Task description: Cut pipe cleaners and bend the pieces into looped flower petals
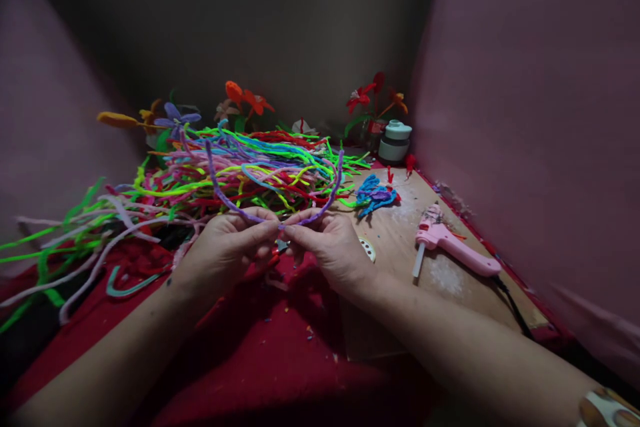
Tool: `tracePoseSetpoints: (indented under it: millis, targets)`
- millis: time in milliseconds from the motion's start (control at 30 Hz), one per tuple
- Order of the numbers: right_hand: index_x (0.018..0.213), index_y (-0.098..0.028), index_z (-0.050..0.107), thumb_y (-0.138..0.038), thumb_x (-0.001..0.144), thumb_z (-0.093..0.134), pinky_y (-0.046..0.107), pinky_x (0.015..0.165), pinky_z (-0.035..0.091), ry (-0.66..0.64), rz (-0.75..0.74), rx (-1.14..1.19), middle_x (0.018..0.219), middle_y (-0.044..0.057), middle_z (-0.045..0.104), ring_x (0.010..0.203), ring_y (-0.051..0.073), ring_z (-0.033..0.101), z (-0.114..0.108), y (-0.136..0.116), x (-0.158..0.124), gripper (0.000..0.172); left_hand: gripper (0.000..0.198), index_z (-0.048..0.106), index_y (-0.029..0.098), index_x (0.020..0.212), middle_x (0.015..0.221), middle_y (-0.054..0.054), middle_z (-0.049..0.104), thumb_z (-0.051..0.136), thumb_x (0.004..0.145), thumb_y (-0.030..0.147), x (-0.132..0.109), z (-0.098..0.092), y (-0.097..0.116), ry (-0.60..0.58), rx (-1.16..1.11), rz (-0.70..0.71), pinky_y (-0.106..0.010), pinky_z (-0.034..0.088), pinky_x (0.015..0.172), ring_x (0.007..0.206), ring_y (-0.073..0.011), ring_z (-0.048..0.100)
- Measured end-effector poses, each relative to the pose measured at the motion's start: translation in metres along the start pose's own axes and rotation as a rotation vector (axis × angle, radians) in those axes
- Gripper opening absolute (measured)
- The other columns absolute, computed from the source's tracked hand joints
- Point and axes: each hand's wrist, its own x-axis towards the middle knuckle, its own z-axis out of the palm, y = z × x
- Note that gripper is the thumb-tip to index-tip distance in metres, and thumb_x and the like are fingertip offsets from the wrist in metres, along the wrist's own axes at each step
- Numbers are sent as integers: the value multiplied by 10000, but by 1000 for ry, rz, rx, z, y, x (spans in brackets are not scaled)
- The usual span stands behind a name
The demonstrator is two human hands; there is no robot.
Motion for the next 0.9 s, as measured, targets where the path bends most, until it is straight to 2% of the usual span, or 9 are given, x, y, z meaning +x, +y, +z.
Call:
tracePoseSetpoints:
  millis: [167,333,467,600,733,800,900]
  targets:
    - [691,-162,620,-260,742,638,210,444,384,70,-14,-61,526,-19,562,469,91,496,0,0,-1,111,170,587,161,732,490,49,495,669,696,306,-3,6,-1,50,110,76,-176,340,406,415,-70,446]
    - [678,-152,615,-251,734,639,206,433,376,27,31,5,557,-16,567,464,83,498,-2,5,0,116,160,614,161,739,506,37,535,677,690,300,-2,7,-2,122,261,155,-183,347,429,438,-78,472]
    - [687,-144,623,-252,715,661,206,433,379,-22,77,107,599,-11,586,469,80,509,-3,9,2,117,151,612,153,712,493,40,529,676,690,288,-3,9,-2,141,246,163,-178,336,428,434,-68,454]
    - [687,-141,642,-221,696,679,205,462,393,-51,63,166,627,-7,602,494,76,520,-3,9,3,89,184,565,154,670,472,45,504,662,702,308,-5,11,1,147,187,101,-174,307,400,406,-62,427]
    - [709,-146,645,-205,696,692,186,474,399,45,11,184,612,-16,603,494,64,526,-6,0,5,76,196,539,162,663,429,63,464,661,699,310,-5,6,3,166,129,36,-169,304,385,364,-53,391]
    - [714,-151,637,-210,690,700,180,469,405,91,18,220,616,-15,612,491,64,538,-8,-4,6,90,192,534,166,668,427,64,472,665,700,304,-3,1,4,181,106,46,-173,340,400,366,-55,402]
    - [706,-147,624,-219,678,709,179,448,410,88,36,262,615,-10,620,474,69,549,-7,-4,8,115,172,581,170,757,478,48,534,674,702,303,-2,-2,4,127,50,94,-185,406,447,416,-69,471]
